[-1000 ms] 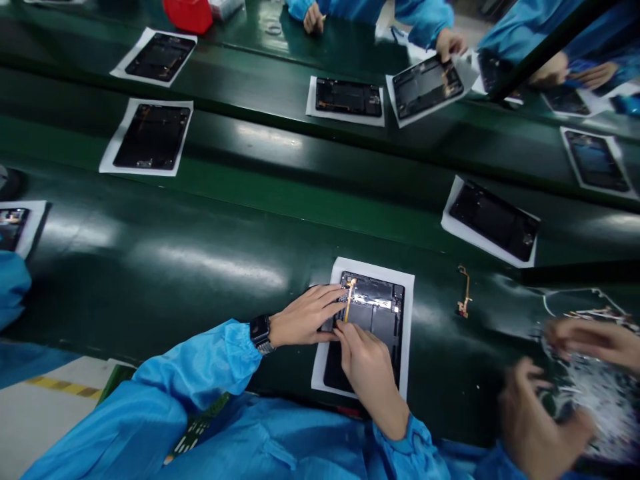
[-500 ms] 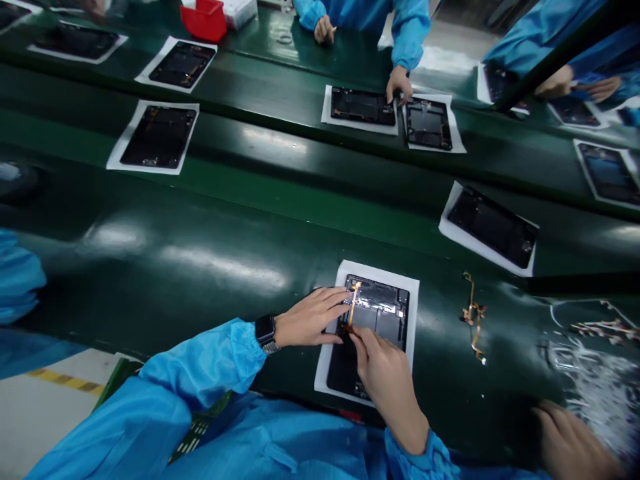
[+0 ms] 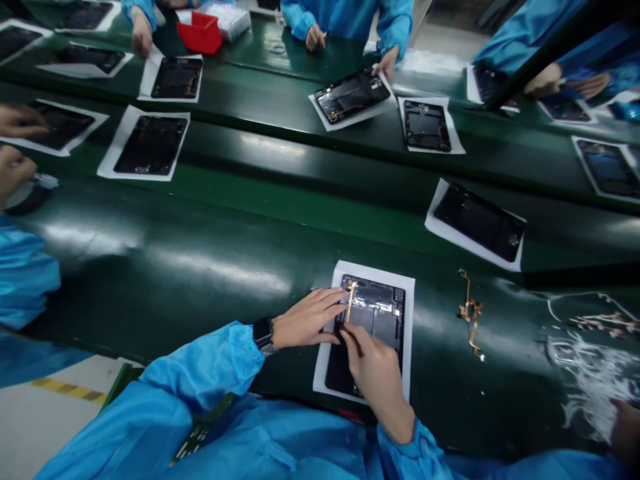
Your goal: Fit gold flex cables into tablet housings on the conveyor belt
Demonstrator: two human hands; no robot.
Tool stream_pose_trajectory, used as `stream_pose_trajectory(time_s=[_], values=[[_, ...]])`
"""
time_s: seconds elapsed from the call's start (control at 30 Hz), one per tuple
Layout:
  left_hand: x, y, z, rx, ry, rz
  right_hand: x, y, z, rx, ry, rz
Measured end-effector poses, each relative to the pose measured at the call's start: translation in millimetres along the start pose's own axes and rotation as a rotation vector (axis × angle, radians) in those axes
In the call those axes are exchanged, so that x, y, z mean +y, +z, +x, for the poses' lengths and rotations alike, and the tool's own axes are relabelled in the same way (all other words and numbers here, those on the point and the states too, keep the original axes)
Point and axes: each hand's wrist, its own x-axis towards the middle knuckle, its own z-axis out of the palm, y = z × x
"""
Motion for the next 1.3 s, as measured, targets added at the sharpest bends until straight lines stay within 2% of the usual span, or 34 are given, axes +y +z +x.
stream_pose_trajectory(time_s=[0.07,0.13,0.23,0.3,0.37,0.43,0.53,0.7,0.77,0.83,0.93,1.0,1.1,1.2,1.3], values=[[0.7,-1.6,-1.4,0.021,0.003,-0.025,12.7,-9.6,-2.0,0.109,0.140,0.244],[1.1,-5.0,0.9,0.070,-0.020,-0.045,26.3,-20.7,-3.6,0.279,0.334,0.538],[-0.8,-13.9,18.1,0.174,-0.084,0.013,43.1,-35.0,-6.1,0.457,0.586,0.997],[-4.8,-20.9,39.3,0.182,-0.122,0.115,50.2,-40.8,-9.6,0.445,0.657,1.216],[-10.8,-27.1,64.2,0.102,-0.182,0.217,56.0,-43.6,-15.4,0.364,0.665,1.278],[-17.1,-31.8,87.5,-0.024,-0.264,0.277,64.8,-46.1,-23.1,0.323,0.637,1.088],[-23.1,-36.0,110.8,-0.168,-0.313,0.294,90.9,-55.8,-37.0,0.436,0.599,0.675],[-23.8,-40.7,118.5,-0.230,-0.266,0.338,150.9,-85.2,-63.8,0.736,0.588,0.370],[-24.3,-42.0,119.3,-0.241,-0.265,0.361,168.4,-93.0,-67.3,0.801,0.534,0.177],[-25.5,-42.2,122.4,-0.269,-0.265,0.370,179.4,-98.2,-59.8,0.802,0.467,0.032],[-25.1,-39.1,129.4,-0.322,-0.228,0.387,187.9,-106.5,-28.0,0.722,0.413,-0.100],[-23.1,-35.9,132.1,-0.344,-0.183,0.420,191.6,-113.4,-1.4,0.693,0.409,-0.138],[-26.0,-37.3,132.6,-0.349,-0.155,0.470,196.4,-123.4,28.8,0.726,0.398,-0.139],[-47.8,-61.0,140.9,-0.301,-0.209,0.515,199.7,-131.9,38.1,0.766,0.372,-0.146],[-83.5,-112.2,166.4,-0.208,-0.356,0.551,201.2,-140.3,33.1,0.802,0.332,-0.145]])
